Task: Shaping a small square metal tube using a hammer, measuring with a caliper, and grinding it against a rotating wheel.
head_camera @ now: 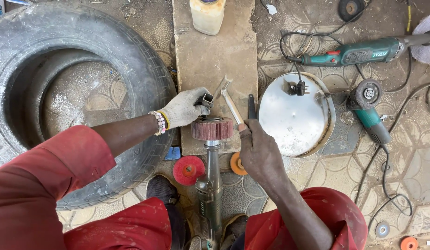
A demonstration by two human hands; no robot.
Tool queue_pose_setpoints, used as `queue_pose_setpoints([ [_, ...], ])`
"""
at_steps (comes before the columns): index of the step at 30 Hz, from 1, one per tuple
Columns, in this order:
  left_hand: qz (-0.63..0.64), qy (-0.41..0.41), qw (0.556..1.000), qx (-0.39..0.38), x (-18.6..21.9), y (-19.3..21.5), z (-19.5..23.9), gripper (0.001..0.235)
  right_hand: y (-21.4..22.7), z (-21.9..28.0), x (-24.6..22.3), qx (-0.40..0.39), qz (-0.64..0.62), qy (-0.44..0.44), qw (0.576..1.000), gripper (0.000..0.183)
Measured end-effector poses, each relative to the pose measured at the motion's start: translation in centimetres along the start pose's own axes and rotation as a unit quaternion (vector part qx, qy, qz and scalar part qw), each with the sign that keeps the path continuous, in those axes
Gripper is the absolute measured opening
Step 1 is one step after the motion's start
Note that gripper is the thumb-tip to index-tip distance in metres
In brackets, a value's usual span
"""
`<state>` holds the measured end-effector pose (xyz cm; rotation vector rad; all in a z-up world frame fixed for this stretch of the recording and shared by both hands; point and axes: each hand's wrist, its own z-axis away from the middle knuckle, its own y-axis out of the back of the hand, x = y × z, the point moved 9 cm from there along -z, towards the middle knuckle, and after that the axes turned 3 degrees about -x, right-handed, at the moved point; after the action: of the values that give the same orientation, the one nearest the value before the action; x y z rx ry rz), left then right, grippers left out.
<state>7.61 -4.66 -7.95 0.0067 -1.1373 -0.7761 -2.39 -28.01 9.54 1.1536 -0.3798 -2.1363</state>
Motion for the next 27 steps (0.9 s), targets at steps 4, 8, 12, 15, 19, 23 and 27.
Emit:
queue_pose_setpoints([
  [4,-0.012,0.003,1.0,0.001,-0.9,-0.2,-0.4,0.029,-0.9,-0.6,0.4,0.002,0.022,0.019,1.0,0.05],
  [8,-0.013,0.004,1.0,-0.003,-0.1,-0.3,-0.1,0.026,-1.2,-0.3,-0.7,0.021,0.015,0.041,0.999,0.048],
  [12,-0.02,-0.002,1.0,0.012,-0.3,-0.1,0.0,0.027,-1.7,-0.4,0.2,0.003,0.066,0.012,0.998,0.051],
  [15,-0.013,-0.002,1.0,0.017,0.6,0.0,0.4,0.026,-1.6,0.4,-1.0,0.017,0.059,0.033,0.998,0.051],
  [19,-0.035,-0.018,0.999,0.012,0.2,0.0,0.5,0.024,-3.4,-1.0,1.9,-0.031,0.09,0.001,0.995,0.053],
  [23,-0.006,-0.02,1.0,0.016,1.1,-0.3,0.8,0.029,-1.4,1.1,-0.8,0.006,0.06,0.008,0.998,0.056],
  [27,-0.035,-0.014,0.999,0.006,0.9,-0.3,0.6,0.028,-2.4,0.5,1.2,-0.032,0.11,-0.011,0.993,0.053],
])
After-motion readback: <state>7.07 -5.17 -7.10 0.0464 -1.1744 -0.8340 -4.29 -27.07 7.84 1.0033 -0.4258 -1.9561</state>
